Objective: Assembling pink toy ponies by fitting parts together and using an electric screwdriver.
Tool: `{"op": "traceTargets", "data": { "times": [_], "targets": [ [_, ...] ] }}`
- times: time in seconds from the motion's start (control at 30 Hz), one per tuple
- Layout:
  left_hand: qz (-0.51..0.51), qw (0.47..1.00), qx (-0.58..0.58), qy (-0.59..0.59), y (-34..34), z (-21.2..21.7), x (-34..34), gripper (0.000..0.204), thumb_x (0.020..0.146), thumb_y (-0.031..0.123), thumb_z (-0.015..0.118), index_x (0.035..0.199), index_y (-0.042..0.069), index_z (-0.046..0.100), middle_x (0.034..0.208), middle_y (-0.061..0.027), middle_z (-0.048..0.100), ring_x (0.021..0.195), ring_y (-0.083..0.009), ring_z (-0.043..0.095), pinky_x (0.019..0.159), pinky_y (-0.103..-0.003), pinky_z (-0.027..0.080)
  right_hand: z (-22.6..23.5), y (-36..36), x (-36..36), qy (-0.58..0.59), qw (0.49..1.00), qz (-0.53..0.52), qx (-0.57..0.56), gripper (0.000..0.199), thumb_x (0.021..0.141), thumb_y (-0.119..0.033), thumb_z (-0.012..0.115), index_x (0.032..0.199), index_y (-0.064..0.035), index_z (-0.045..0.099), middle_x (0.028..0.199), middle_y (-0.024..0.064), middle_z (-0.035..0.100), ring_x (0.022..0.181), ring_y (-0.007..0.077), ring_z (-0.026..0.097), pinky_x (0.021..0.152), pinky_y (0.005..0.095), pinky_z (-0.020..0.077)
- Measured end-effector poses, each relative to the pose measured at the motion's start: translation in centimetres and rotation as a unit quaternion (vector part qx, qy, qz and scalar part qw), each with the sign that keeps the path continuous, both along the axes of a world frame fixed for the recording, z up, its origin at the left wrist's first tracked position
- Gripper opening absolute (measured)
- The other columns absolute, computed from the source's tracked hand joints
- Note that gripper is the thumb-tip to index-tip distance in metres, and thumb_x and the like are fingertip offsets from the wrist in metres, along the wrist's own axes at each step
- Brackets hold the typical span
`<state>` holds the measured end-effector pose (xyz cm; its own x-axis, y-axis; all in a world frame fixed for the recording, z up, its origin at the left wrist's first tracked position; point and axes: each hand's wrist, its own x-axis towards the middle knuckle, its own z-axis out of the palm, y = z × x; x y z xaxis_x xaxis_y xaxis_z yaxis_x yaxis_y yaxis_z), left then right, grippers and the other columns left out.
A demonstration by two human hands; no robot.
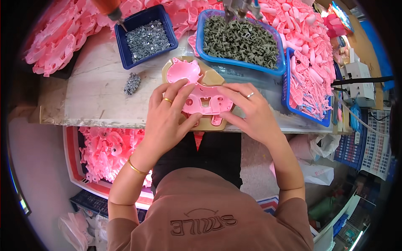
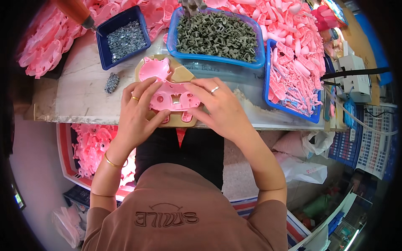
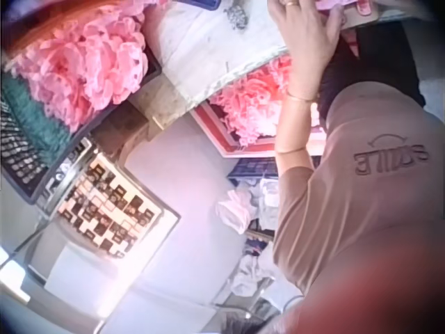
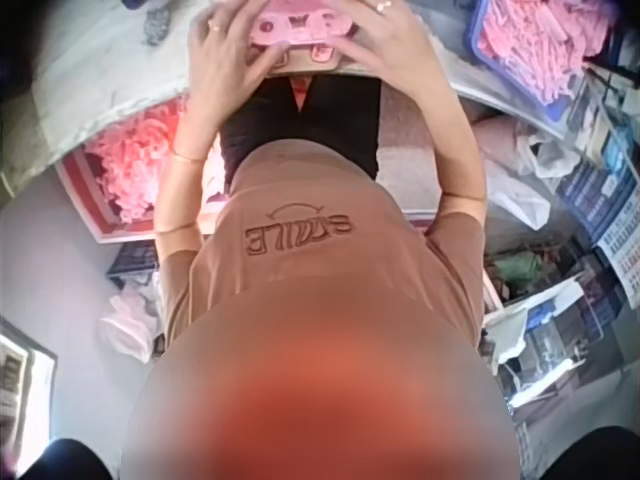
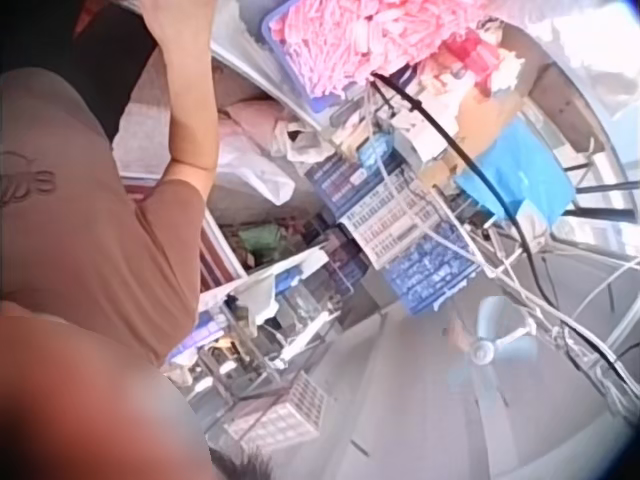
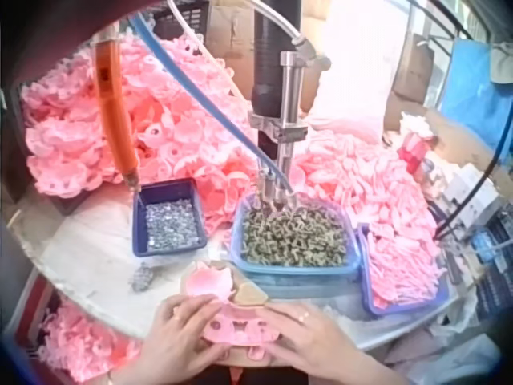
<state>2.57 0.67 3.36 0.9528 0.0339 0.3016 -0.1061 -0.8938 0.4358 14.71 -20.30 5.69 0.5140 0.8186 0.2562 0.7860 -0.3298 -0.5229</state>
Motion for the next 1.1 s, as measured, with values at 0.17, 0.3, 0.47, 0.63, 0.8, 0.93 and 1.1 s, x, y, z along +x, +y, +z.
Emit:
{"op": "traceTargets", "data": {
  "times": [0.17, 0.3, 0.47, 0.63, 0.8, 0.93, 1.1],
  "targets": [
    [-0.029, 0.999, -0.036, -0.028, -0.2, 0.0, 0.9, 0.065, 0.080, 0.024, 0.074, 0.137, 0.006, 0.050, 0.136, -0.0138, 0.053, 0.124, -0.0363, 0.048, 0.106, -0.047, 0.039, 0.5, 0.0, 0.2, -0.047, 0.998, 0.014, -0.029, 0.052, 0.076, -0.018, 0.077, 0.125, -0.0076, 0.062, 0.119, 0.0093, 0.063, 0.103, 0.0310, 0.060, 0.089, 0.0403, 0.0502],
    [-0.034, 0.999, -0.030, 0.010, -0.2, 0.6, 0.8, 0.063, 0.080, 0.021, 0.075, 0.136, 0.004, 0.052, 0.137, -0.0146, 0.054, 0.128, -0.0352, 0.047, 0.108, -0.044, 0.037, 0.5, 0.2, -0.2, -0.051, 0.997, 0.004, -0.049, 0.052, 0.076, -0.018, 0.077, 0.125, -0.0063, 0.062, 0.117, 0.0091, 0.065, 0.100, 0.0305, 0.061, 0.088, 0.0399, 0.0510],
    [-0.040, 0.998, -0.046, 0.007, -0.5, 0.1, 1.2, 0.064, 0.080, 0.022, 0.075, 0.137, 0.005, 0.053, 0.139, -0.0130, 0.054, 0.127, -0.0345, 0.049, 0.109, -0.045, 0.037, -0.1, 0.2, -0.1, -0.044, 0.998, -0.011, -0.041, 0.051, 0.076, -0.018, 0.077, 0.123, -0.0068, 0.063, 0.113, 0.0099, 0.066, 0.097, 0.0297, 0.062, 0.086, 0.0397, 0.0515],
    [-0.035, 0.999, 0.023, 0.017, -0.6, 0.2, 0.9, 0.064, 0.080, 0.024, 0.074, 0.138, 0.007, 0.053, 0.142, -0.0107, 0.054, 0.129, -0.0331, 0.048, 0.112, -0.047, 0.034, 0.3, 0.1, 0.1, -0.055, 0.998, 0.003, -0.043, 0.046, 0.076, -0.017, 0.077, 0.119, -0.0080, 0.066, 0.109, 0.0094, 0.067, 0.098, 0.0286, 0.062, 0.085, 0.0391, 0.0513],
    [-0.023, 0.999, 0.032, 0.019, -0.5, -0.6, 0.6, 0.057, 0.084, 0.030, 0.071, 0.133, 0.005, 0.057, 0.141, -0.0099, 0.054, 0.130, -0.0332, 0.047, 0.114, -0.047, 0.032, -0.1, -1.5, 4.4, 0.002, 0.996, -0.085, 0.023, 0.025, 0.084, -0.010, 0.071, 0.109, -0.0065, 0.070, 0.100, 0.0107, 0.069, 0.090, 0.0263, 0.066, 0.078, 0.0376, 0.0522],
    [-0.033, 0.999, 0.037, 0.012, -0.6, -0.3, 1.0, 0.055, 0.084, 0.030, 0.071, 0.131, 0.005, 0.058, 0.141, -0.0099, 0.054, 0.130, -0.0334, 0.047, 0.114, -0.047, 0.032, -0.8, -3.6, 10.7, -0.116, 0.965, -0.235, 0.020, 0.016, 0.087, -0.004, 0.065, 0.102, -0.0049, 0.070, 0.095, 0.0109, 0.068, 0.085, 0.0263, 0.066, 0.075, 0.0360, 0.0521],
    [-0.036, 0.999, 0.034, 0.020, -0.4, -0.3, 0.9, 0.056, 0.083, 0.031, 0.072, 0.130, 0.004, 0.057, 0.142, -0.0103, 0.053, 0.130, -0.0336, 0.046, 0.113, -0.047, 0.033, -1.5, -3.6, 13.5, -0.114, 0.974, -0.197, -0.005, 0.015, 0.089, -0.008, 0.065, 0.103, -0.0047, 0.069, 0.093, 0.0089, 0.067, 0.082, 0.0214, 0.064, 0.073, 0.0328, 0.0499]
  ]
}}
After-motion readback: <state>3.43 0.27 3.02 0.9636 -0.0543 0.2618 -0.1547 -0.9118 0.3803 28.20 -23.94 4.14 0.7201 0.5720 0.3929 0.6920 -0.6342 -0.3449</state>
